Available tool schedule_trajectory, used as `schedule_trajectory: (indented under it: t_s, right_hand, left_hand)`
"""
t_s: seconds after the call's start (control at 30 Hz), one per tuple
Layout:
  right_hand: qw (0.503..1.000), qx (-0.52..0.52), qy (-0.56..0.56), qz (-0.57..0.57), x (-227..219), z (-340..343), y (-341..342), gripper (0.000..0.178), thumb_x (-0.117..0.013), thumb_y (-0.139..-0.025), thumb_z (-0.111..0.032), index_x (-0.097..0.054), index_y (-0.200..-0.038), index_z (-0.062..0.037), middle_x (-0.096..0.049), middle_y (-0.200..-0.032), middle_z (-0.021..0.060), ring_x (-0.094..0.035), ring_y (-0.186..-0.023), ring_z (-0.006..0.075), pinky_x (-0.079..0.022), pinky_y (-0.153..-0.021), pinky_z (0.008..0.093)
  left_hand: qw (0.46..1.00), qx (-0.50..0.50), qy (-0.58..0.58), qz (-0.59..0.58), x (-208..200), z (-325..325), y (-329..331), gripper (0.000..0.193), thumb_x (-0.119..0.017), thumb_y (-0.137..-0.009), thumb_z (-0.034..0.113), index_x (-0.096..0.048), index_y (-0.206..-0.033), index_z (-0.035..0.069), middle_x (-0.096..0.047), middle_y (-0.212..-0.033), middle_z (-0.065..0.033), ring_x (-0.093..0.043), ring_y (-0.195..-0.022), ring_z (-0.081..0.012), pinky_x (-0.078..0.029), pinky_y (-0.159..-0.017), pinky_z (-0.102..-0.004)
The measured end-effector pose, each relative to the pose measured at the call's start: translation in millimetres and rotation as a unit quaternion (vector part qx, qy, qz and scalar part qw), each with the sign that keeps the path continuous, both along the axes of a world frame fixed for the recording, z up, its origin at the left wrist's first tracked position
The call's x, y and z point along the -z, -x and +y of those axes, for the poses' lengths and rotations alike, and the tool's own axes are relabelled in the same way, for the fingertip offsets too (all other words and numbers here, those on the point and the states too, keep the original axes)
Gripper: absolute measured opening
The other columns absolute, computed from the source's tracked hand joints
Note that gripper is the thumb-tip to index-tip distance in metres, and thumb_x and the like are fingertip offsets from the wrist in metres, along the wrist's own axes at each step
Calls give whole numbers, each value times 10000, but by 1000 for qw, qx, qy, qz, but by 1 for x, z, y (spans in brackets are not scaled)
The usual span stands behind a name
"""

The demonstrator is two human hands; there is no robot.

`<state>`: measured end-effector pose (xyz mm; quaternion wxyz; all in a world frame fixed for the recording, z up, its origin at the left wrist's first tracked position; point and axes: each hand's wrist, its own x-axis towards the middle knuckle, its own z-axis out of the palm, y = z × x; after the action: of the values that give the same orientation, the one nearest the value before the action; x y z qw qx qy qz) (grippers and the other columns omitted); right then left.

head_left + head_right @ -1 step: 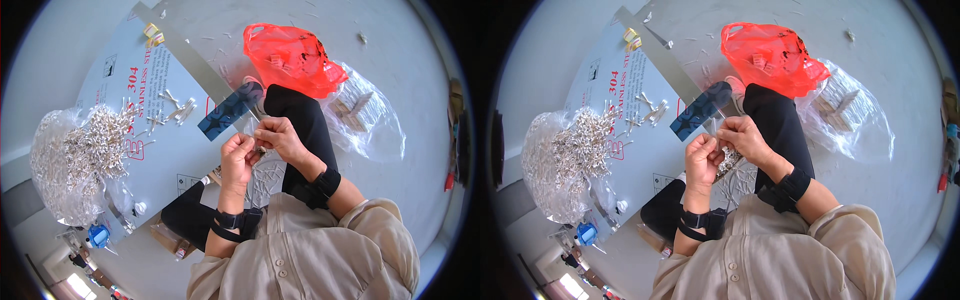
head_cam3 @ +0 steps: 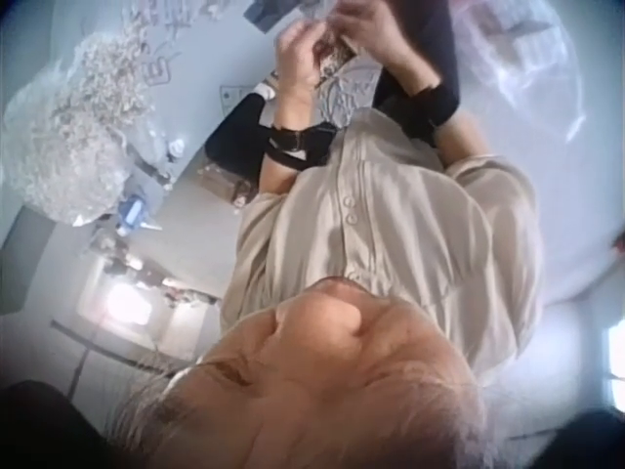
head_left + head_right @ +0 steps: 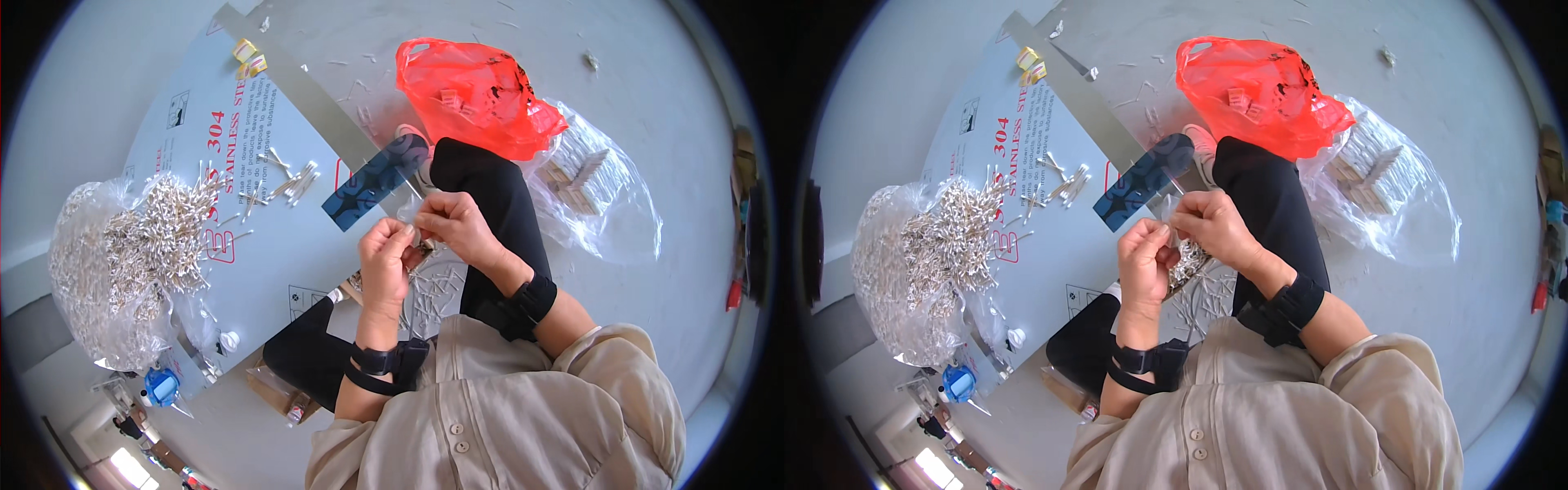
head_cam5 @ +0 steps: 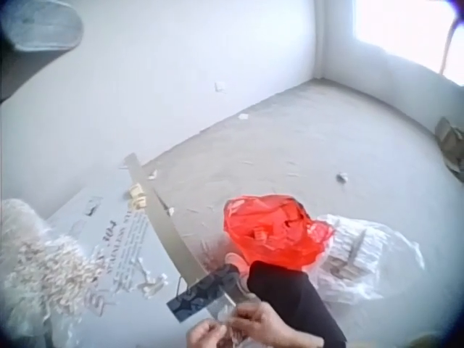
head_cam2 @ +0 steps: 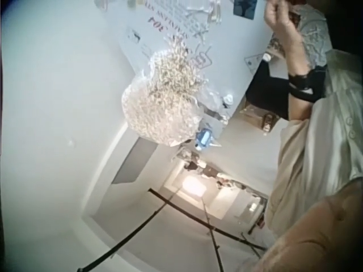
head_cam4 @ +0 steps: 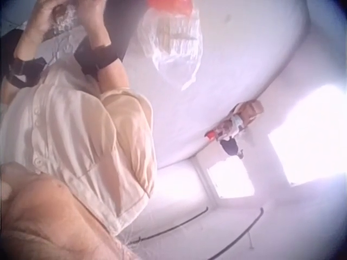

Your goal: Packaging cotton swabs into small plastic containers and applying labels.

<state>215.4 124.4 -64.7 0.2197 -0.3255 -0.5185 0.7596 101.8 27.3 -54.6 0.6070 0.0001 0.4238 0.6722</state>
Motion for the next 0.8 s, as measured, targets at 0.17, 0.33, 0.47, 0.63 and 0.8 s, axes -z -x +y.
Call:
schedule_trajectory:
  t_s: [0.17, 0.33, 0.47, 0.63, 0.8]
  right_hand:
    - [950, -54, -302, -56, -19, 12, -1, 121, -619, -796, -19, -549, -708, 25, -487, -585, 136, -495, -498, 234, -395, -487, 320]
    - [922, -61, -376, -69, -24, 21, -3, 139, -612, -734, -16, -505, -654, 20, -502, -595, 172, -526, -542, 345, -415, -497, 384]
    - [828, 12, -522, -206, -23, 41, -1, 147, -618, -684, -47, -485, -634, -8, -508, -599, 171, -544, -580, 378, -441, -514, 435]
    - [876, 212, -381, -208, -17, 81, 13, 187, -666, -786, -133, -558, -726, 8, -530, -584, 113, -578, -560, 225, -441, -511, 347]
    - [931, 315, 168, -76, 24, 73, 17, 141, -634, -857, -190, -605, -827, -55, -549, -727, -14, -481, -600, 53, -389, -491, 206]
  left_hand:
    - [906, 59, 24, 418, -5, 11, 6, 166, -615, -820, -57, -541, -958, -1, -550, -735, 12, -482, -627, -32, -418, -553, -193]
    - [687, 119, -6, 717, -12, 36, 14, 382, -562, -730, -108, -544, -1089, 24, -577, -747, -105, -586, -616, -241, -472, -562, -320]
    - [574, 139, -132, 796, -9, 84, 29, 242, -556, -730, -71, -618, -943, 24, -501, -668, -76, -539, -600, -183, -431, -553, -296]
    - [689, 138, -92, 705, 9, 150, 52, 96, -599, -723, -7, -620, -809, 30, -579, -679, -123, -585, -629, -271, -461, -570, -356]
    - [704, 125, -2, 699, 43, 173, 75, 57, -640, -712, 65, -614, -760, 47, -634, -681, -162, -625, -658, -359, -494, -615, -416]
